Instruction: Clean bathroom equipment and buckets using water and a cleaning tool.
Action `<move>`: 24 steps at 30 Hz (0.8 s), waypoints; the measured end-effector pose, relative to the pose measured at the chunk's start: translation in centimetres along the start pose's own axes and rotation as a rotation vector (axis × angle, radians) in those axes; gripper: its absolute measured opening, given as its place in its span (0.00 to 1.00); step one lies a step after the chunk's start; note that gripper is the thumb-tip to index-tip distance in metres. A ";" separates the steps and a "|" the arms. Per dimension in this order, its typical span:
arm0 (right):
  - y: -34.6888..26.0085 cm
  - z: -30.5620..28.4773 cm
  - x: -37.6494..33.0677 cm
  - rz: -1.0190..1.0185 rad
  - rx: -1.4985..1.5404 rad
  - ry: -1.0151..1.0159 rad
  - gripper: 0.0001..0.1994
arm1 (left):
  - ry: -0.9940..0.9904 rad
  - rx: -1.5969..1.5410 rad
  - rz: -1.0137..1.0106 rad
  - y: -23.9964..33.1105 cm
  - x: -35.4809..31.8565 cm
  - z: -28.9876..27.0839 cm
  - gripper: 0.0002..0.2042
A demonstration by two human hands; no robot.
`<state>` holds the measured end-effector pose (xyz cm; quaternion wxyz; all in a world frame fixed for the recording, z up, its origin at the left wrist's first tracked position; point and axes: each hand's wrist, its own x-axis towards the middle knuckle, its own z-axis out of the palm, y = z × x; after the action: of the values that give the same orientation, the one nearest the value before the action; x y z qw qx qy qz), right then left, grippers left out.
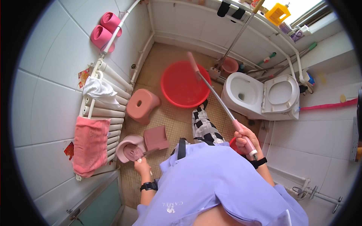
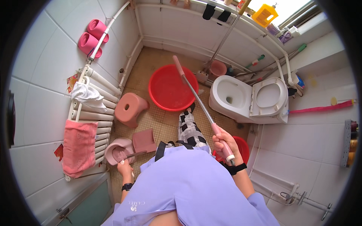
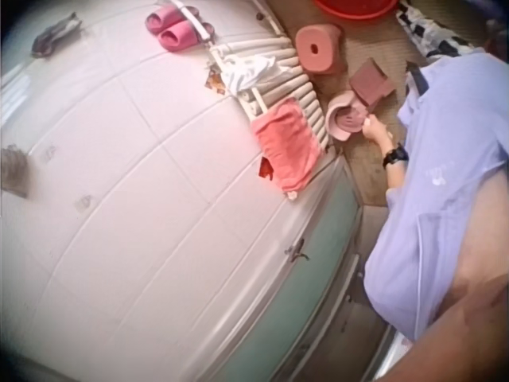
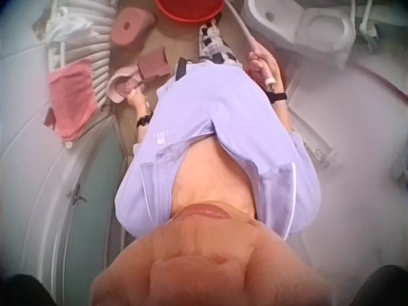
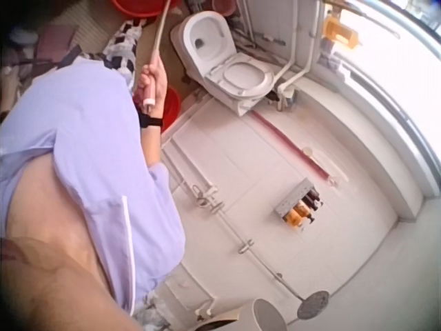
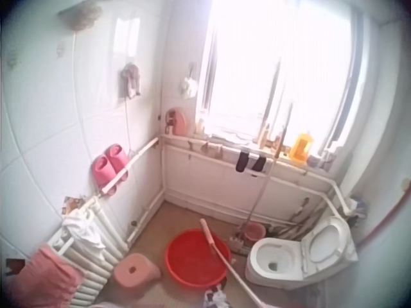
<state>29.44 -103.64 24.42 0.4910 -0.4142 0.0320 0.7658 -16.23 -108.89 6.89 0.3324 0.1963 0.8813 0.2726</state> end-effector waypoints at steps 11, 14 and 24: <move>-9.8 -0.8 9.3 0.247 0.041 0.030 0.21 | 0.088 0.137 -0.109 3.2 0.7 2.8 0.16; -12.3 -1.0 11.0 0.308 -0.114 0.035 0.24 | 0.110 0.078 -0.202 3.9 0.3 3.5 0.12; -17.7 -0.1 16.1 0.389 -0.180 0.106 0.26 | 0.159 0.039 -0.329 6.5 0.2 6.1 0.11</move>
<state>40.48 -82.87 20.05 0.2924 -0.4821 0.0685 0.8230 -11.05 -101.59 6.91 0.2979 0.0335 0.9301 0.2122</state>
